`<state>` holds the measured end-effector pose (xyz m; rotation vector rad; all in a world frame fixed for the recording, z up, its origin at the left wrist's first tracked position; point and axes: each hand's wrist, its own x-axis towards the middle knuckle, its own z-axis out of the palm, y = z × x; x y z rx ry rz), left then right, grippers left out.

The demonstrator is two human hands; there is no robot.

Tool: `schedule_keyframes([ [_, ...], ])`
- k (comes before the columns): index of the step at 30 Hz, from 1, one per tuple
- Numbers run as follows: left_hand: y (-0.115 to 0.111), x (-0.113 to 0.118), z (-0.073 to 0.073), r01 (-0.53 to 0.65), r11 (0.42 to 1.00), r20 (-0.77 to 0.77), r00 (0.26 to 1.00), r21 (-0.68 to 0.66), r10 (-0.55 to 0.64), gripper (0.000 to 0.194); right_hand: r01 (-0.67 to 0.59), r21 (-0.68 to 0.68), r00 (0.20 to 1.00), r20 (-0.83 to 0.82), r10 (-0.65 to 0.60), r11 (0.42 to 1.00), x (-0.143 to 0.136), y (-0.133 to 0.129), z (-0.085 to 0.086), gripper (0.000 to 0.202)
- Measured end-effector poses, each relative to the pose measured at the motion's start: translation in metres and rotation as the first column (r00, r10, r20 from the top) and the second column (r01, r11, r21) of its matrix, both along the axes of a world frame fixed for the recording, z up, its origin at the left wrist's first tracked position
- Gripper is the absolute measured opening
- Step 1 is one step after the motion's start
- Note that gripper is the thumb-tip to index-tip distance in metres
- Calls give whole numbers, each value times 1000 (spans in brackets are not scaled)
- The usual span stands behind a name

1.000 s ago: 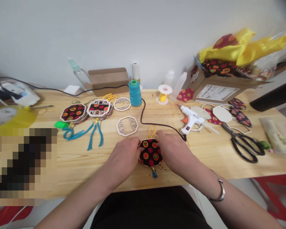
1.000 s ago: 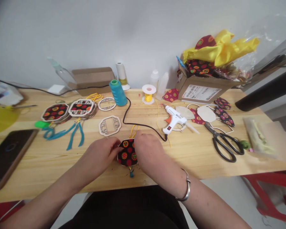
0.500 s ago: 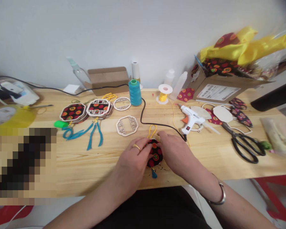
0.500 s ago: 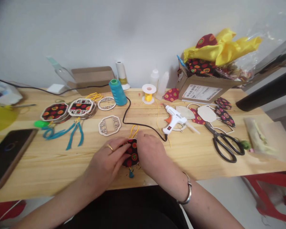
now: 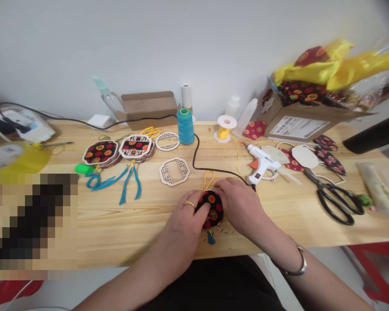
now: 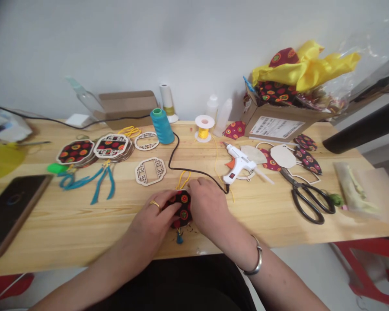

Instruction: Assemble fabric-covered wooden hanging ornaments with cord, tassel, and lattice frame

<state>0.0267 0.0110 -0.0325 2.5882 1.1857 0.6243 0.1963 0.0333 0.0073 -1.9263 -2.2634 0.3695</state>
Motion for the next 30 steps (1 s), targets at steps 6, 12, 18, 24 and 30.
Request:
schedule_keyframes([
  [6, -1, 4, 10, -136, 991, -22, 990, 12, 136, 20, -10, -57, 1000, -1, 10, 998, -3, 9, 2, 26],
  [12, -1, 8, 14, -155, 987, -37, 987, -40, 154, 21, -53, -75, 996, -80, 47, 996, -5, 12, 0, 26],
  [18, 1, 7, 18, -153, 985, -33, 988, -81, 151, 23, -70, -83, 985, -162, 56, 994, -5, 13, -4, 28],
  [24, 1, 6, 19, -141, 986, -47, 989, -92, 137, 23, -80, -87, 981, -182, 63, 993, -4, 15, -1, 28],
  [30, 0, 8, 20, -181, 980, -42, 983, -82, 178, 22, -41, -36, 987, -158, 35, 999, -1, 11, 0, 27],
])
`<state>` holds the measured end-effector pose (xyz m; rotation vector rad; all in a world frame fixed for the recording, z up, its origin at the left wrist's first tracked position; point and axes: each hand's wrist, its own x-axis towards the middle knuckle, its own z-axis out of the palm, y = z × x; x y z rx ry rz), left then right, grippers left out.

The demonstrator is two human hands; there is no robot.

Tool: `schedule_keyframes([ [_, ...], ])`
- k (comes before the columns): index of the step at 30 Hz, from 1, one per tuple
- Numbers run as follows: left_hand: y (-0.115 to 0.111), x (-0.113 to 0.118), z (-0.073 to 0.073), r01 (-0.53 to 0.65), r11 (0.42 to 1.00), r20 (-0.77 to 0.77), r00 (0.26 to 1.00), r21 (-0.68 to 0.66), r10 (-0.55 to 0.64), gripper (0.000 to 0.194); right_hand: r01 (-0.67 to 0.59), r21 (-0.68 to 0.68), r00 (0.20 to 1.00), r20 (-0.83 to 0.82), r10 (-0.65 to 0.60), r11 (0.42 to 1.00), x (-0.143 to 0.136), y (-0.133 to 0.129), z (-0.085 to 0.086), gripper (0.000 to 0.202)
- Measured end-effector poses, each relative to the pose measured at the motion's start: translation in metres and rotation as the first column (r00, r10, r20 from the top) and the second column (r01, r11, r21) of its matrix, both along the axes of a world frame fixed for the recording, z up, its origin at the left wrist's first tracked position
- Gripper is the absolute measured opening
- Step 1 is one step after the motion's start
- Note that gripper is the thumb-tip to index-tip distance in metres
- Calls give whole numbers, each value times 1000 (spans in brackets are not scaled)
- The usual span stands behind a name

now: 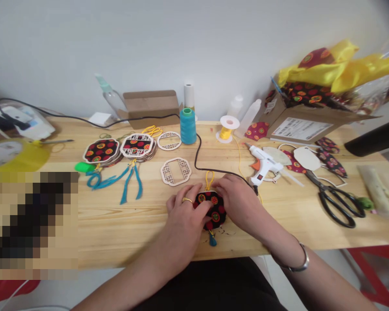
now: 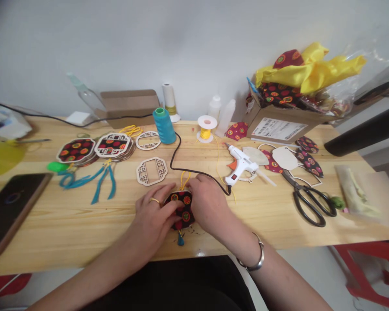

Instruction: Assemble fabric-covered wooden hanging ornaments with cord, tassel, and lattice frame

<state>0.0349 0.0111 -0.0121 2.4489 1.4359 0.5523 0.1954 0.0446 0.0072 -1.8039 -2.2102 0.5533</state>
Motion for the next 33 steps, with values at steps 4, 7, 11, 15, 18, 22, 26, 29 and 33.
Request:
schedule_keyframes([
  [4, 0, 1, 1, -24, 1000, 8, 1000, -3, 24, 24, -79, 129, 996, -24, 83, 988, 3, -10, -4, 27],
  [7, -1, 2, 0, -28, 1000, 17, 999, 0, 28, 25, -85, 206, 993, -58, 99, 975, 7, -20, -7, 27],
  [11, -2, 1, -1, -33, 999, 38, 999, 4, 33, 23, -119, 316, 976, -136, 169, 941, 15, -35, -7, 24],
  [15, -4, -1, -3, -61, 998, 41, 997, 19, 60, 24, -232, 390, 952, -97, 290, 891, 17, -52, -10, 29],
  [18, -5, -2, -5, -82, 996, 48, 996, 26, 81, 20, -347, 348, 935, 59, 349, 871, 14, -62, -15, 47],
  [22, -5, -1, -6, -109, 994, 48, 993, 17, 108, 15, -447, 255, 892, 207, 403, 858, 12, -65, -21, 74],
  [26, -5, -4, -3, -140, 990, 43, 989, 21, 139, 20, -483, 203, 865, 262, 428, 852, 14, -64, -26, 80],
  [29, -4, -11, -2, -89, 992, 84, 993, 88, 82, 25, -486, 188, 861, 270, 431, 853, 15, -64, -27, 79],
  [33, -4, -20, -5, 87, 966, 131, 984, 242, -121, 29, -480, 181, 868, 242, 434, 858, 14, -64, -26, 79],
])
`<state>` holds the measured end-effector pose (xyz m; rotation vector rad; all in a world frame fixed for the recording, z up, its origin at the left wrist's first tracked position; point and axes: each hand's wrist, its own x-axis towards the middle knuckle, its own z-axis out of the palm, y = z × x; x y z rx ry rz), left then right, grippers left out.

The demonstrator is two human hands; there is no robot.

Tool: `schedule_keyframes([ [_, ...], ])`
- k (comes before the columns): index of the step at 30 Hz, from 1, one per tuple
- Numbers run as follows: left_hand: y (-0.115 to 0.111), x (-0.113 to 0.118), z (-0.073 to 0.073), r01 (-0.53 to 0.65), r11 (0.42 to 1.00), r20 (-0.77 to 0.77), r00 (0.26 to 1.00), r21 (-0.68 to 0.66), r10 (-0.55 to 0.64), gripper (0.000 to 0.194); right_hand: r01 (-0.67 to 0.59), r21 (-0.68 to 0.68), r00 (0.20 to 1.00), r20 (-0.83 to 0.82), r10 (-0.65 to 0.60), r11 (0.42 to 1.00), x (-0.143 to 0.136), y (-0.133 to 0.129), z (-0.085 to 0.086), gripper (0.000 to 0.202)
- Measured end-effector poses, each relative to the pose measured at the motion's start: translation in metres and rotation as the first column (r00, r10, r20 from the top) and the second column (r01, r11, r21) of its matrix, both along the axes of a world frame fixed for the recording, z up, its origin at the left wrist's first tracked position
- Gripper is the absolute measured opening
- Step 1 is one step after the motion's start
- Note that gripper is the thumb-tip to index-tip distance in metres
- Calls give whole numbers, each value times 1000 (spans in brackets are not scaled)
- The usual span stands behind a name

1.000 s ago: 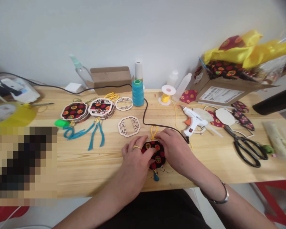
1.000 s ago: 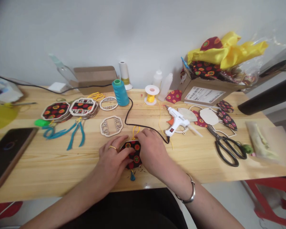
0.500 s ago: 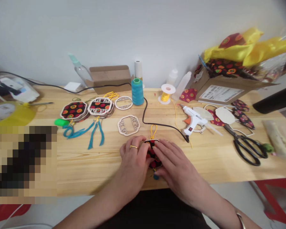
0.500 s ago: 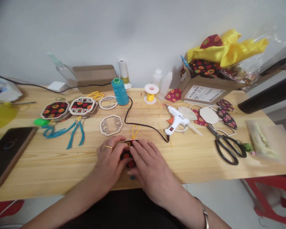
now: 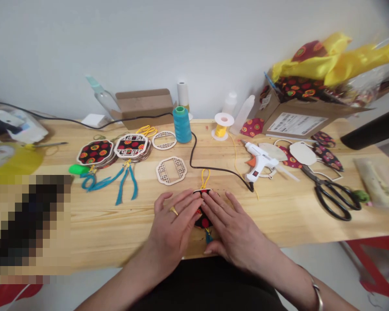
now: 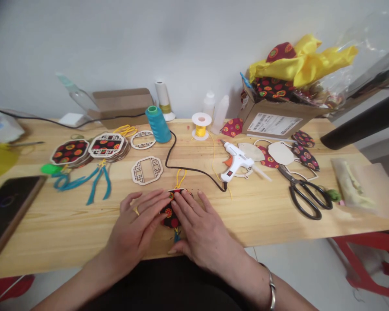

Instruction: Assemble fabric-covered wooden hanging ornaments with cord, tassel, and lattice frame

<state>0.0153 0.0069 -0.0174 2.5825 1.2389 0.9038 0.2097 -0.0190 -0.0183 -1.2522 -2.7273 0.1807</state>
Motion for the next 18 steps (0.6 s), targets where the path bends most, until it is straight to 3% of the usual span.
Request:
schedule_keyframes([
  [10, 1, -2, -12, 17, 1000, -84, 996, 11, -16, 24, 16, -4, 1000, -14, -16, 1000, 3, 0, 1, 78],
  [18, 1, -4, -14, 19, 1000, -70, 997, -14, -20, 19, 117, 22, 993, -22, -117, 993, 21, -6, -4, 83],
])
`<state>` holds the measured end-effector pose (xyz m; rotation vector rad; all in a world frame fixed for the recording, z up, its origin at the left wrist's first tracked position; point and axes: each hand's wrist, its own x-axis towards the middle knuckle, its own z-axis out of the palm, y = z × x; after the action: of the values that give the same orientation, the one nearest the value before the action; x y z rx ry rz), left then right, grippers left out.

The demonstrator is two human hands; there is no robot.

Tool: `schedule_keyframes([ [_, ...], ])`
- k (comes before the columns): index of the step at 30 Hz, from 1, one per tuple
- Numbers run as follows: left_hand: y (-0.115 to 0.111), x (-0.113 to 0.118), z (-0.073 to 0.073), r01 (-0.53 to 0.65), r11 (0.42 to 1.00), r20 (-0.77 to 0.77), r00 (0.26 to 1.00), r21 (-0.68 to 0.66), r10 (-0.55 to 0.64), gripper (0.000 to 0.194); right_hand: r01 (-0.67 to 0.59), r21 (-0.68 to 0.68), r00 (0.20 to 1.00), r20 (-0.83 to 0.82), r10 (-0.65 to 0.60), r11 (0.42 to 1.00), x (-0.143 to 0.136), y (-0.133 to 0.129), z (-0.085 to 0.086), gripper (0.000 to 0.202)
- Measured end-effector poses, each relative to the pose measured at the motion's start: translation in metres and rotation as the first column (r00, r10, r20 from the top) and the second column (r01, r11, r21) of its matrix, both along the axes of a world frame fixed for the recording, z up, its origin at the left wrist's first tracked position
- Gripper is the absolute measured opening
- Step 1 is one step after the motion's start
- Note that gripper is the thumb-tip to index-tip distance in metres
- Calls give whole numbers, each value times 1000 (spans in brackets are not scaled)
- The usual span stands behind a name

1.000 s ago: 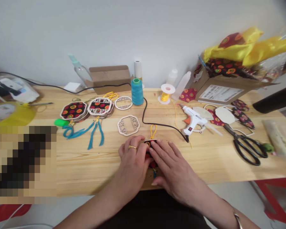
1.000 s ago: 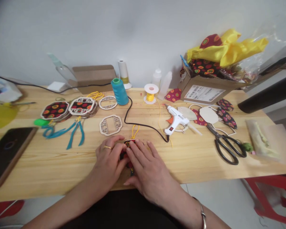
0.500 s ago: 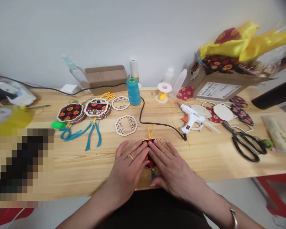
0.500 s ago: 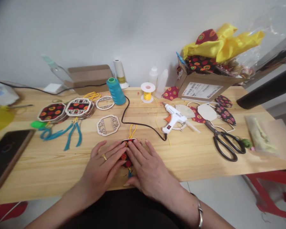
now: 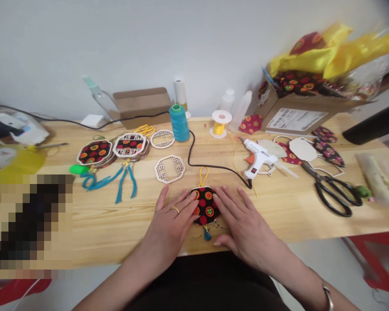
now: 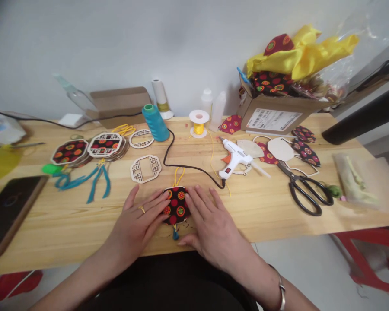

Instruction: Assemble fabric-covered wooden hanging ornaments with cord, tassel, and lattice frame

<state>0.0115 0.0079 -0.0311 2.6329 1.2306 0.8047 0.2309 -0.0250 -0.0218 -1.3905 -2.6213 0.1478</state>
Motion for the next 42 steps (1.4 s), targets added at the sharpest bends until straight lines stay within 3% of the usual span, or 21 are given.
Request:
schedule_keyframes([
  [4, 0, 2, 1, -5, 1000, 20, 1000, -7, 5, 19, 72, 10, 996, -52, -71, 997, 3, -5, 3, 85],
  [9, -2, 3, 4, -8, 999, 9, 1000, -32, 8, 20, -101, 18, 994, -51, 102, 995, -12, -3, 8, 86],
  [16, -2, 1, 1, 2, 1000, 3, 1000, 0, -2, 26, -116, -37, 992, -49, 114, 993, -17, 1, 5, 71],
  [22, 6, -11, 3, 117, 993, -66, 991, -35, -119, 28, -76, -115, 989, -134, 60, 990, -15, 1, 9, 61],
  [29, 11, -16, 4, 174, 985, -102, 980, -8, -174, 27, 109, -114, 935, -325, -141, 987, -6, -1, 6, 66],
  [35, 14, -10, 5, 179, 981, -121, 978, 76, -169, 23, 121, -115, 925, -346, -154, 986, -7, 5, 4, 64],
  [42, 19, 3, 4, 154, 985, -107, 984, 83, -145, 21, 128, -87, 920, -360, -151, 988, -7, 17, 8, 58],
])
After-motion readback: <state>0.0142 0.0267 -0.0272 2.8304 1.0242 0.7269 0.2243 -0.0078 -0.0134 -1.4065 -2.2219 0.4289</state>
